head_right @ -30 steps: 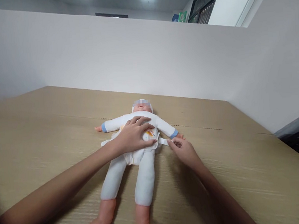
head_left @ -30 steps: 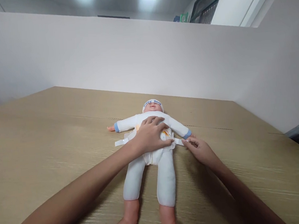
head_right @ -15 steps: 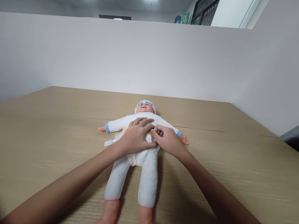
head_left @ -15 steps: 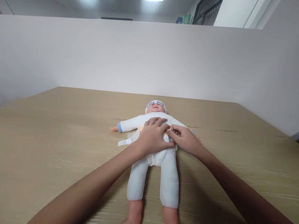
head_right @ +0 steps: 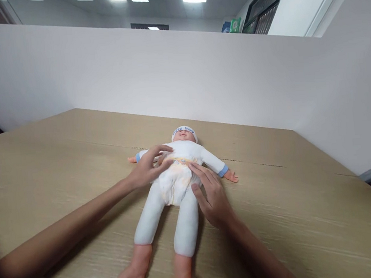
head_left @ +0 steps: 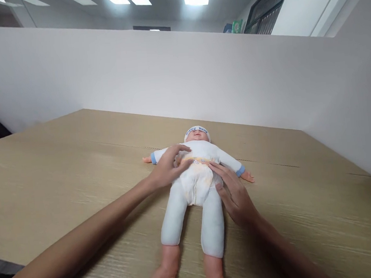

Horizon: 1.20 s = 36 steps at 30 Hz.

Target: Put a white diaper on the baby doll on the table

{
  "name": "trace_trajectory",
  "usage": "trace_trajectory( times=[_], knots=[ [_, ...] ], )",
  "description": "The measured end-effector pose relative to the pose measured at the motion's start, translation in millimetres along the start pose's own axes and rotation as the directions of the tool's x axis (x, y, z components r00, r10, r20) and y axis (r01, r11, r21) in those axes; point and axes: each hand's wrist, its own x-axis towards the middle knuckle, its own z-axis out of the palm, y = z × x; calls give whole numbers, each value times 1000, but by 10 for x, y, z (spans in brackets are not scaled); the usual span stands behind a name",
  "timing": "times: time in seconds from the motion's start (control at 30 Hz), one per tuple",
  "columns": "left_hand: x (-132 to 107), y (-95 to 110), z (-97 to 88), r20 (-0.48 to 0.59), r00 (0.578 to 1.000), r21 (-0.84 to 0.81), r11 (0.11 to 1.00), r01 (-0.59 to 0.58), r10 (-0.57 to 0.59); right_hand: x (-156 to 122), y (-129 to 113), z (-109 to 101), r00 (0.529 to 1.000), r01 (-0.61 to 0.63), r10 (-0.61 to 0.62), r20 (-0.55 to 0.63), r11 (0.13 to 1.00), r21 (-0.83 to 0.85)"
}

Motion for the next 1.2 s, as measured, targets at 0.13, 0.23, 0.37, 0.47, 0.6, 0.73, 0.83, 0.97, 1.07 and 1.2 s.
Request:
trace_trajectory(
  times=[0.13,0.23,0.37,0.47,0.6,0.73,0.83,0.97,1.07,1.2],
  knots=[
    [-332,-373,-340,-84,991,224,967,117,-101,69,-10,-18,999,12,-12,-32,1000,-12],
    [-489,-528,-467,-37,985,328,929,172,-169,208,-124,-23,993,-7,-6,-119,994,-110],
    [-551,-589,-454,35,980,438,884,161,-196,527,-399,57,986,65,-98,-132,969,-238],
    [-563,-603,-424,55,970,457,870,186,-237,800,-593,177,987,160,-155,39,946,-283],
    [-572,-609,-457,39,945,342,892,294,-326,1053,-688,322,973,128,-53,227,935,-329],
    [-513,-583,-521,34,931,210,914,348,-363,1112,-635,385,970,50,24,242,954,-296],
    [-392,-522,-573,49,931,85,930,357,-362,1089,-593,410,974,19,41,221,965,-262],
    [-162,-338,-604,105,934,-43,937,346,-340,1079,-563,445,974,-11,66,217,969,-247],
    [-4,-150,-508,166,927,-124,926,358,-336,1095,-541,458,975,-50,86,203,983,-178],
    [108,25,-255,289,917,-214,915,343,-276,1110,-507,479,968,-153,169,187,984,-95]
  ],
)
